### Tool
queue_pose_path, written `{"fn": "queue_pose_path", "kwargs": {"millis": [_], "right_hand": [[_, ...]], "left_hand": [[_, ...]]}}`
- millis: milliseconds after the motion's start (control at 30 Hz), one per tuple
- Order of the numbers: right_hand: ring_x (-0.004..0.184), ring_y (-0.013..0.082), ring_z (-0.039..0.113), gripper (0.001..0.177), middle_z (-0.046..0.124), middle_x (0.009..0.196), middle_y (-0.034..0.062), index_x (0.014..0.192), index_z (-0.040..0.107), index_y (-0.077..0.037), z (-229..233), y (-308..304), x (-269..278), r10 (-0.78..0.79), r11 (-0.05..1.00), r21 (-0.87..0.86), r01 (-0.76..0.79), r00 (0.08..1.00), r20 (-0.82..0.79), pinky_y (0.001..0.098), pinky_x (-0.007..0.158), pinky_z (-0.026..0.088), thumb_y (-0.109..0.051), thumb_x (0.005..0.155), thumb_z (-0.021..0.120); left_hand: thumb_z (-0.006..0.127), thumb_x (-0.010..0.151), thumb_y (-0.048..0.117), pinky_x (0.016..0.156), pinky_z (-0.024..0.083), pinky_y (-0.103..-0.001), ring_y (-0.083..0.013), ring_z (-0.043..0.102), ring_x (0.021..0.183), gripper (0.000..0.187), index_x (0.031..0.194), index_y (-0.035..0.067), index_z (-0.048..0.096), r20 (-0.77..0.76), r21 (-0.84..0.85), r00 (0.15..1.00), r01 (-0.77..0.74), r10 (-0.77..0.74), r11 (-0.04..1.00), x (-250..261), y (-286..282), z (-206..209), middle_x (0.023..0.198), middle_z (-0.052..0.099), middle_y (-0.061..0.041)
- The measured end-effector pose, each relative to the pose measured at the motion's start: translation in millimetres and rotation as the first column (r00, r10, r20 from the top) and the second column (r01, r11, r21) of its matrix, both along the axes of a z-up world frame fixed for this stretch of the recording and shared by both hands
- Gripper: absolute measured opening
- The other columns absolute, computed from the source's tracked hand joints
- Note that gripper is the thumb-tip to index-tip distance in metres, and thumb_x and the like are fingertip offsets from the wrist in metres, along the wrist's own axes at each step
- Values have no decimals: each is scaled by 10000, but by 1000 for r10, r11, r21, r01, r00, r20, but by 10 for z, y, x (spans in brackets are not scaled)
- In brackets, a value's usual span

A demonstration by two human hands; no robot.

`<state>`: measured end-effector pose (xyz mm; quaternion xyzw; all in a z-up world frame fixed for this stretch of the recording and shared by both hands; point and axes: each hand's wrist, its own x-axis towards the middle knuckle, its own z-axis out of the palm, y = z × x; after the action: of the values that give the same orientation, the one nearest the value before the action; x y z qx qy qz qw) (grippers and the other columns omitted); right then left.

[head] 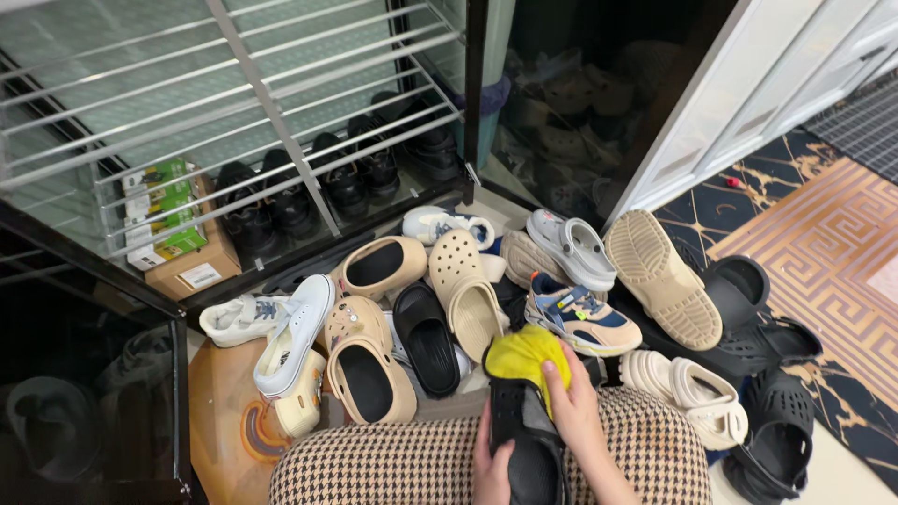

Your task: The person sits on the floor and wipes multiple pairs of shoes with a yellow cloth. They handle black sandals, beige clogs, and white sneakers, wiping the uppers and soles before placing them back in a pile.

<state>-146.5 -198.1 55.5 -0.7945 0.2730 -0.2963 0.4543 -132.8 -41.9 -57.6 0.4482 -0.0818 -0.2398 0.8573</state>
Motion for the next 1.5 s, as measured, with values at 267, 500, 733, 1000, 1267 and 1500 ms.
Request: {"fn": "queue_pose_path", "kwargs": {"millis": [267,500,733,1000,1267,1500], "right_hand": [[1073,341,679,428,664,1099,184,1178,656,-24,-567,282,-690,227,947,-157,-281,929,-291,365,915,549,-242,815,722],[1155,434,529,454,551,1227,252,1136,597,35,424,610,-160,216,845,-502,-182,976,10,458,955,448,-189,764,729],[1040,373,634,395,653,1104,199,1071,675,14,547,-123,1017,-36,926,-377,-23,988,-150,417,906,504,-295,862,805],[1158,171,649,620,655,1306,139,1426,444,25,285,288,535,134,926,324,-194,971,200,308,978,502,-189,903,699],[1178,191,626,565,608,1358,164,1487,397,51,192,502,-144,-99,937,345,-55,905,413,339,990,494,-70,964,573],[1143,292,628,515,624,1287,180,1348,503,19,-205,534,-246,-208,946,323,22,806,554,403,964,498,-147,885,652]], "left_hand": [[509,932,387,965,534,-452,-312,695,1098,598,1377,-11,561,-693,-205,718,-98,-74,974,398,19,494,1263,692,-178],[500,962,415,953,530,-438,-294,687,1085,581,1399,34,548,-570,-337,764,118,-302,934,209,116,123,1252,688,-155],[502,964,406,954,535,-453,-302,678,1097,572,1408,46,534,-576,-365,742,141,-342,920,177,77,-347,1269,670,-157],[504,966,396,955,540,-469,-311,667,1110,563,1418,60,517,-588,-323,753,117,-296,939,323,30,-334,1288,650,-158],[507,968,385,956,545,-486,-320,656,1123,555,1428,74,500,-604,-305,737,137,-303,942,156,6,-359,1307,630,-160],[509,970,377,956,549,-501,-328,647,1134,550,1436,85,485,-586,-331,747,134,-315,934,266,13,-427,1324,612,-161]]}}
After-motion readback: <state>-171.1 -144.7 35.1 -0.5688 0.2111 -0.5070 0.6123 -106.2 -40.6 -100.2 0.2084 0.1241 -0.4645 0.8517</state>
